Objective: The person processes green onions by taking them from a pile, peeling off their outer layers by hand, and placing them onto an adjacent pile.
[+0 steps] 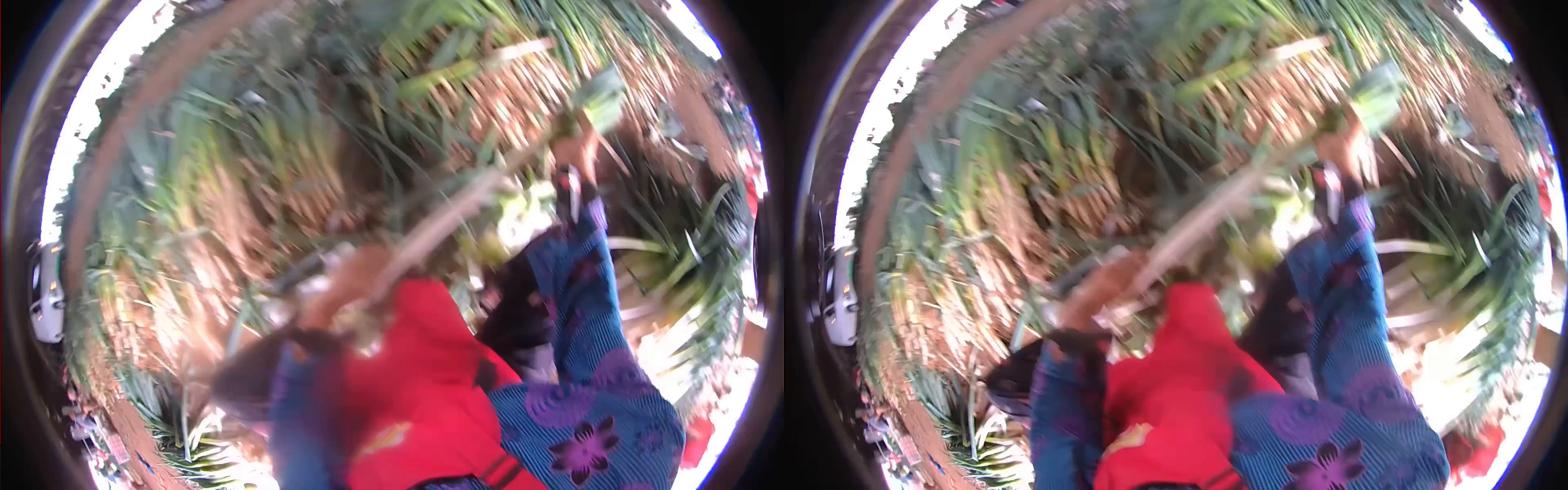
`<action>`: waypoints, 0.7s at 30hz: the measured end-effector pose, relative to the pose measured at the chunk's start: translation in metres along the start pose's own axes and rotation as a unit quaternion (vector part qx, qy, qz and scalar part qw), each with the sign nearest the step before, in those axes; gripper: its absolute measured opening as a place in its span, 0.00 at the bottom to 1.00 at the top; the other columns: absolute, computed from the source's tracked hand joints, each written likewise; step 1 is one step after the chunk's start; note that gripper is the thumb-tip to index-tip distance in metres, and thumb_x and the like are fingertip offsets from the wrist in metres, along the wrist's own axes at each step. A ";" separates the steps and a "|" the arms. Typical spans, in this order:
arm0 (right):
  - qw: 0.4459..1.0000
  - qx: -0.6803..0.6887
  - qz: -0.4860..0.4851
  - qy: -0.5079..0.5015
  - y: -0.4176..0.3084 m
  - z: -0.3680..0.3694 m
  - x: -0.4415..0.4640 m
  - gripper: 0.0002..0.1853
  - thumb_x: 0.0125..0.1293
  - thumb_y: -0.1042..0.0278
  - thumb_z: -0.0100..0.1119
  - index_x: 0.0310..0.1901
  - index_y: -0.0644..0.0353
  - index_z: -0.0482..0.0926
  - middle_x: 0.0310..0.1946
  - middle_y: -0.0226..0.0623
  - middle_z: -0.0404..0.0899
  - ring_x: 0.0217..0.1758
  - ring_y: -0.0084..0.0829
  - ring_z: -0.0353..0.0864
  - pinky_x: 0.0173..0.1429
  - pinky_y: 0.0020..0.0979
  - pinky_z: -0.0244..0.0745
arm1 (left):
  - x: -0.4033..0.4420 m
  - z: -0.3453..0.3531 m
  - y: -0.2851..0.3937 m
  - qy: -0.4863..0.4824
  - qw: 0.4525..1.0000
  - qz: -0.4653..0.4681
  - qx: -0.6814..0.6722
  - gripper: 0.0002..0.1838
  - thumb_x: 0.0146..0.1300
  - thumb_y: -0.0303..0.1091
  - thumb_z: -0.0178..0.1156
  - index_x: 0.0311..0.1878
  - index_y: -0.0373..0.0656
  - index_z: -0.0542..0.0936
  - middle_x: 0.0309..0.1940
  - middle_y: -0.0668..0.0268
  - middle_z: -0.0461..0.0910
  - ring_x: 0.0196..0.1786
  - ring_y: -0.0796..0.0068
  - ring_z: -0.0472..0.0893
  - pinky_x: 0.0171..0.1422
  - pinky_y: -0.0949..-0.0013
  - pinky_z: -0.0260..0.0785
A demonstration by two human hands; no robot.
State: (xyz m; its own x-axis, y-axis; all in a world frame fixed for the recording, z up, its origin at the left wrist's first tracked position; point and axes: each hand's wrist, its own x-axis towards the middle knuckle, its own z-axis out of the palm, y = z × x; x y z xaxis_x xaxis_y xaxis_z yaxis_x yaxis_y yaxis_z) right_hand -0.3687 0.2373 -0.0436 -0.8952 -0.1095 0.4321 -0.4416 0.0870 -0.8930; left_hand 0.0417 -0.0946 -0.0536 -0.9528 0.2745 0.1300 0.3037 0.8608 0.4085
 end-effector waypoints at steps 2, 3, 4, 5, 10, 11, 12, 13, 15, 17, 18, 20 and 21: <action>0.994 0.095 -0.009 0.054 0.011 0.007 -0.003 0.20 0.61 0.77 0.52 0.56 0.67 0.70 0.38 0.37 0.77 0.40 0.27 0.76 0.43 0.26 0.74 | -0.011 0.008 0.017 -0.037 0.994 -0.043 -0.091 0.27 0.58 0.42 0.63 0.58 0.39 0.73 0.48 0.58 0.75 0.50 0.59 0.76 0.53 0.61 0.70; 0.948 0.297 0.058 0.099 0.003 0.019 -0.005 0.19 0.64 0.74 0.52 0.57 0.65 0.71 0.38 0.34 0.77 0.39 0.26 0.76 0.41 0.26 0.73 | -0.019 0.005 0.022 -0.048 0.928 -0.173 -0.328 0.26 0.61 0.42 0.61 0.60 0.39 0.72 0.48 0.60 0.75 0.50 0.65 0.76 0.53 0.65 0.70; 0.904 0.397 0.072 0.144 0.003 0.026 -0.008 0.18 0.67 0.72 0.52 0.58 0.63 0.71 0.37 0.31 0.77 0.39 0.24 0.75 0.40 0.25 0.73 | -0.028 0.003 0.021 -0.048 0.860 -0.242 -0.446 0.25 0.65 0.41 0.59 0.61 0.39 0.71 0.48 0.63 0.75 0.49 0.71 0.76 0.53 0.69 0.70; 0.856 0.489 0.150 0.076 0.015 0.013 0.000 0.17 0.68 0.57 0.53 0.54 0.57 0.73 0.39 0.32 0.78 0.40 0.24 0.76 0.44 0.26 0.72 | -0.031 -0.007 0.029 -0.050 0.814 -0.281 -0.506 0.24 0.68 0.41 0.57 0.63 0.40 0.70 0.47 0.66 0.75 0.48 0.77 0.76 0.53 0.73 0.70; 0.826 0.478 0.200 0.221 -0.007 0.024 -0.004 0.10 0.62 0.66 0.59 0.41 0.58 0.73 0.25 0.32 0.75 0.25 0.25 0.75 0.29 0.25 0.73 | -0.035 -0.024 0.040 -0.062 0.856 -0.193 -0.475 0.17 0.72 0.42 0.53 0.55 0.39 0.74 0.33 0.75 0.74 0.36 0.85 0.71 0.42 0.78 0.65; 0.819 0.485 0.217 0.215 -0.009 0.024 -0.004 0.09 0.62 0.66 0.58 0.41 0.58 0.73 0.25 0.32 0.75 0.25 0.26 0.75 0.29 0.25 0.73 | -0.046 -0.002 0.021 -0.076 0.867 -0.188 -0.454 0.16 0.72 0.41 0.53 0.54 0.40 0.75 0.33 0.75 0.74 0.36 0.85 0.71 0.42 0.78 0.65; 0.812 0.491 0.234 0.209 -0.008 0.023 -0.002 0.09 0.62 0.66 0.58 0.41 0.59 0.73 0.25 0.32 0.75 0.25 0.26 0.75 0.29 0.26 0.73 | -0.052 0.000 0.021 -0.049 0.865 -0.207 -0.454 0.14 0.72 0.40 0.53 0.52 0.40 0.76 0.32 0.74 0.74 0.37 0.83 0.72 0.44 0.77 0.66; 0.805 0.498 0.251 0.204 -0.008 0.021 -0.001 0.09 0.62 0.66 0.58 0.40 0.59 0.73 0.25 0.32 0.75 0.24 0.26 0.75 0.28 0.26 0.73 | -0.059 0.002 0.021 -0.022 0.862 -0.226 -0.454 0.13 0.71 0.39 0.54 0.50 0.41 0.78 0.31 0.73 0.74 0.38 0.81 0.73 0.46 0.76 0.68; 0.802 0.486 0.256 0.235 0.018 0.017 0.006 0.08 0.62 0.66 0.58 0.38 0.58 0.73 0.24 0.32 0.75 0.24 0.27 0.75 0.28 0.26 0.73 | -0.083 -0.028 0.031 0.100 0.844 -0.315 -0.422 0.11 0.71 0.36 0.53 0.45 0.42 0.82 0.27 0.71 0.74 0.40 0.76 0.76 0.51 0.71 0.71; 0.812 0.456 0.251 0.263 0.014 0.007 0.006 0.07 0.63 0.64 0.57 0.34 0.57 0.74 0.22 0.32 0.74 0.22 0.27 0.73 0.29 0.28 0.72 | -0.102 -0.074 0.051 0.185 0.816 -0.425 -0.346 0.13 0.72 0.37 0.51 0.44 0.43 0.83 0.24 0.70 0.75 0.41 0.73 0.77 0.51 0.68 0.71; 0.812 0.439 0.247 0.296 0.009 0.005 0.007 0.08 0.63 0.62 0.56 0.31 0.56 0.75 0.22 0.31 0.74 0.22 0.26 0.73 0.31 0.28 0.72 | -0.103 -0.106 0.072 0.218 0.785 -0.482 -0.322 0.14 0.73 0.39 0.50 0.44 0.43 0.83 0.25 0.70 0.75 0.40 0.72 0.77 0.50 0.67 0.71; 0.822 0.470 0.214 0.238 0.006 0.005 0.000 0.07 0.64 0.63 0.56 0.37 0.57 0.73 0.23 0.33 0.75 0.23 0.29 0.74 0.29 0.29 0.74 | -0.102 -0.141 0.097 0.199 0.771 -0.511 -0.324 0.15 0.74 0.40 0.49 0.44 0.41 0.82 0.29 0.68 0.77 0.41 0.71 0.77 0.48 0.66 0.71; 0.774 0.538 0.223 0.248 0.003 0.013 0.001 0.08 0.64 0.63 0.55 0.38 0.58 0.73 0.25 0.34 0.76 0.26 0.31 0.76 0.34 0.30 0.76 | -0.129 -0.117 0.057 0.149 0.826 -0.477 -0.259 0.15 0.73 0.39 0.49 0.44 0.41 0.82 0.31 0.67 0.77 0.41 0.70 0.78 0.48 0.66 0.71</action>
State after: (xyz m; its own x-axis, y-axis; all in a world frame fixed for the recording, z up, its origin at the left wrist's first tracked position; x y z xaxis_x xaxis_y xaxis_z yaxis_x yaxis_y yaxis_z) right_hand -0.3697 0.2242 -0.0472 -0.9751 0.1108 -0.1923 -0.0150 -0.8974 -0.4411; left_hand 0.1819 -0.1312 0.0587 -0.7397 -0.6073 -0.2899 -0.5535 0.3040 0.7754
